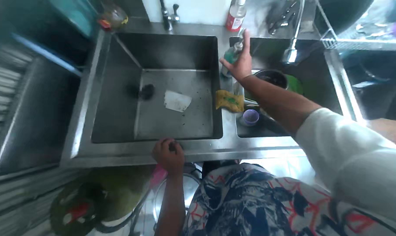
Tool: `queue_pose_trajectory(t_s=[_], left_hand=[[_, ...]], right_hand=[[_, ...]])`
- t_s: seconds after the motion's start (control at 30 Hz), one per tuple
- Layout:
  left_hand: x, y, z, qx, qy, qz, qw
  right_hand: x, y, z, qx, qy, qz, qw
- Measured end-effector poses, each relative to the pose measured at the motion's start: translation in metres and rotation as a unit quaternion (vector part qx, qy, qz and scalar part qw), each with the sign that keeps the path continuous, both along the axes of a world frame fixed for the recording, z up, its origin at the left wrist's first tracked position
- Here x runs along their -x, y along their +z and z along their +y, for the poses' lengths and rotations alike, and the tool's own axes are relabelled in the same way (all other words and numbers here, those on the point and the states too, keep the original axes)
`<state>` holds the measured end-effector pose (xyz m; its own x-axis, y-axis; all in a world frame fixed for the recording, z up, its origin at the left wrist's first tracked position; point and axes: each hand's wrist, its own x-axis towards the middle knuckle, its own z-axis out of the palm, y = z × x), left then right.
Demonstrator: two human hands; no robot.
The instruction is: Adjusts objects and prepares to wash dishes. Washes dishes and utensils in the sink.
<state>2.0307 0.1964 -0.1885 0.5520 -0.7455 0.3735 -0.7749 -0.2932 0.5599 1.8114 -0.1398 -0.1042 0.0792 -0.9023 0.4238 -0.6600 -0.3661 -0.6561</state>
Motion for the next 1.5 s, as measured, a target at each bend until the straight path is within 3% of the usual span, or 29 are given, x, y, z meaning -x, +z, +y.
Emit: queue_pose_trajectory(t_s=[0.13,0.27,0.33,0.4,0.43,0.5,0.57,0.63,0.77,0.87,1.07,1.2,1.3,1.4,1.5], left_hand=[[0.0,0.0,0.002,-0.01,-0.009,0.008,1.0],[-0.001,-0.001,0.003,-0.005,-0.014,0.0,1.0],[-0.001,0.001,0.002,-0.001,-0.019,-0.003,1.0],[-0.001,0.0,0.002,0.003,-0.026,0.01,1.0],[-0.002,-0.001,0.002,0.006,-0.031,0.018,0.999],[-0.003,-0.001,0.003,0.019,-0.046,0.022,0.999],[-0.004,0.0,0.004,0.022,-0.07,0.008,0.997],[-0.006,-0.002,0.003,0.019,-0.091,0.002,0.996],[-0.006,0.003,0.002,-0.003,-0.111,-0.001,0.994],[-0.005,0.005,0.0,-0.004,-0.107,-0.004,0.994],[0.005,0.018,-0.002,-0.015,-0.093,-0.007,0.996],[0.077,0.055,-0.02,0.011,-0.143,0.008,0.99],[0.184,0.084,-0.055,-0.001,-0.21,0.138,0.968],[0.285,0.089,-0.096,-0.082,-0.278,0.254,0.923],[0.36,0.083,-0.145,-0.173,-0.232,0.363,0.885]], right_hand=[[-0.001,-0.023,0.002,0.035,0.028,-0.012,0.999],[0.017,-0.026,0.005,0.062,0.135,-0.019,0.989],[0.032,-0.021,0.02,0.025,0.14,-0.042,0.989],[0.05,-0.016,0.05,-0.104,0.073,-0.082,0.988],[0.058,-0.013,0.064,-0.215,0.037,-0.116,0.969],[0.072,-0.01,0.086,-0.447,0.0,-0.185,0.875],[0.084,-0.021,0.098,-0.564,0.01,-0.247,0.788],[0.088,-0.032,0.103,-0.588,0.017,-0.289,0.755],[0.09,-0.039,0.105,-0.589,0.024,-0.339,0.733],[0.108,-0.036,0.109,-0.608,0.036,-0.413,0.677],[0.199,-0.026,0.127,-0.571,-0.006,-0.558,0.601],[0.299,-0.019,0.147,-0.518,-0.022,-0.598,0.612],[0.367,-0.013,0.155,-0.498,-0.029,-0.635,0.59],[0.42,-0.017,0.155,-0.48,-0.036,-0.65,0.588],[0.458,-0.02,0.157,-0.47,-0.032,-0.639,0.607]])
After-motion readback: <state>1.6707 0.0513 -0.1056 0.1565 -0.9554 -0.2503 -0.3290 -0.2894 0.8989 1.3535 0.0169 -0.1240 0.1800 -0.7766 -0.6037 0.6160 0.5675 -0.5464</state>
